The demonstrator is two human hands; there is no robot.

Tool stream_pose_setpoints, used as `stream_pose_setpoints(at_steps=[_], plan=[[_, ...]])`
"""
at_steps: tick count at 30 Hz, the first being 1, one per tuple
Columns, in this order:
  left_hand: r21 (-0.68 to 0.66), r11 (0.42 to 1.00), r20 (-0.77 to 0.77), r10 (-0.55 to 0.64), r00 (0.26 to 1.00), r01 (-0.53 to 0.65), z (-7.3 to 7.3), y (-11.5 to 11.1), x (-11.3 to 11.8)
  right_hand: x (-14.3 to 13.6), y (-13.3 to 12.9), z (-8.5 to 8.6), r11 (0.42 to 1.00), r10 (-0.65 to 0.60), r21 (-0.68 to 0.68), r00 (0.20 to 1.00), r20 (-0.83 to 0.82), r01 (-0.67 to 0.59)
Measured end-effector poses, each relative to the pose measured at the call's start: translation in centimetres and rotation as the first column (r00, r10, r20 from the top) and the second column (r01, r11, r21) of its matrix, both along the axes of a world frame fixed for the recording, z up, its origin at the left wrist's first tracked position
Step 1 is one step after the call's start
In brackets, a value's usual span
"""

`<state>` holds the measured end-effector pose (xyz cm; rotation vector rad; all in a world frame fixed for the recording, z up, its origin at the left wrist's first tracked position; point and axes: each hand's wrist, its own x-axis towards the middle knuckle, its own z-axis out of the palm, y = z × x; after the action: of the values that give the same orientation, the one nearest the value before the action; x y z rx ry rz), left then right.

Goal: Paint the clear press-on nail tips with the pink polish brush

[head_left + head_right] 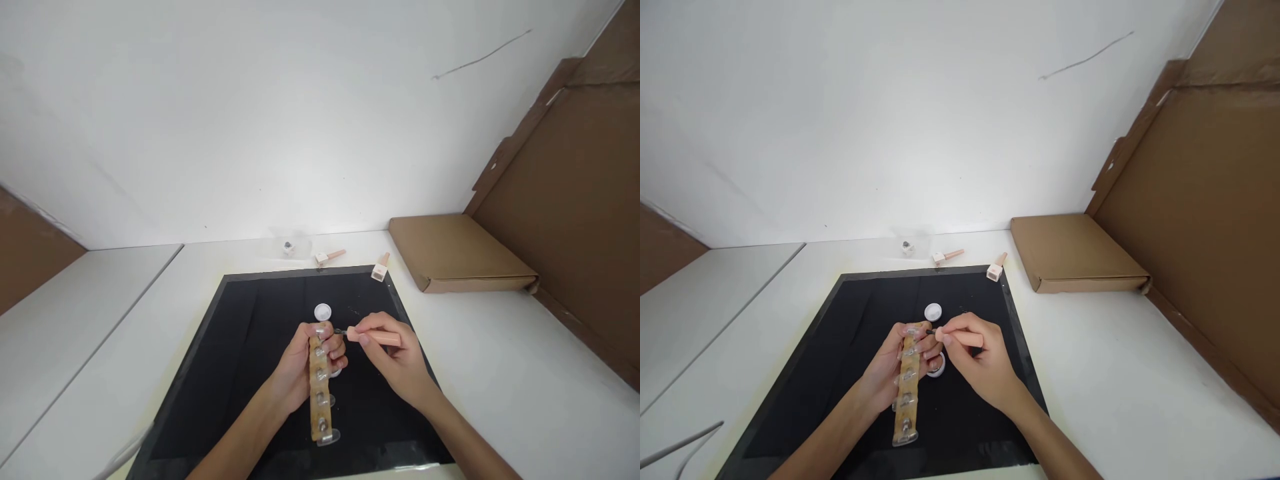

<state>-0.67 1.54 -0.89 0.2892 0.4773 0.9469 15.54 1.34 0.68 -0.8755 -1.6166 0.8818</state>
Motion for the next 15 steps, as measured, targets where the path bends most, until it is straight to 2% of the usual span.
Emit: stream_pose_setpoints(at_steps=[7,11,15], plan=[[-0.059,0.998,-0.112,0.022,0.993,-0.029,0.7,-0.2,0.5,0.0,0.0,-0.2,0.981,0.183,0.068,0.983,0.004,-0.183],[-0.07,0.997,-0.153,0.034,0.988,-0.045,1.2,-0.3,0.8,-0.1,0.1,-0.4,0.981,0.172,0.082,0.984,0.051,-0.176],[-0.093,0.995,-0.111,0.016,0.994,-0.026,1.5,-0.3,0.8,-0.1,0.2,-0.3,0.977,0.146,0.146,0.987,0.068,-0.155]])
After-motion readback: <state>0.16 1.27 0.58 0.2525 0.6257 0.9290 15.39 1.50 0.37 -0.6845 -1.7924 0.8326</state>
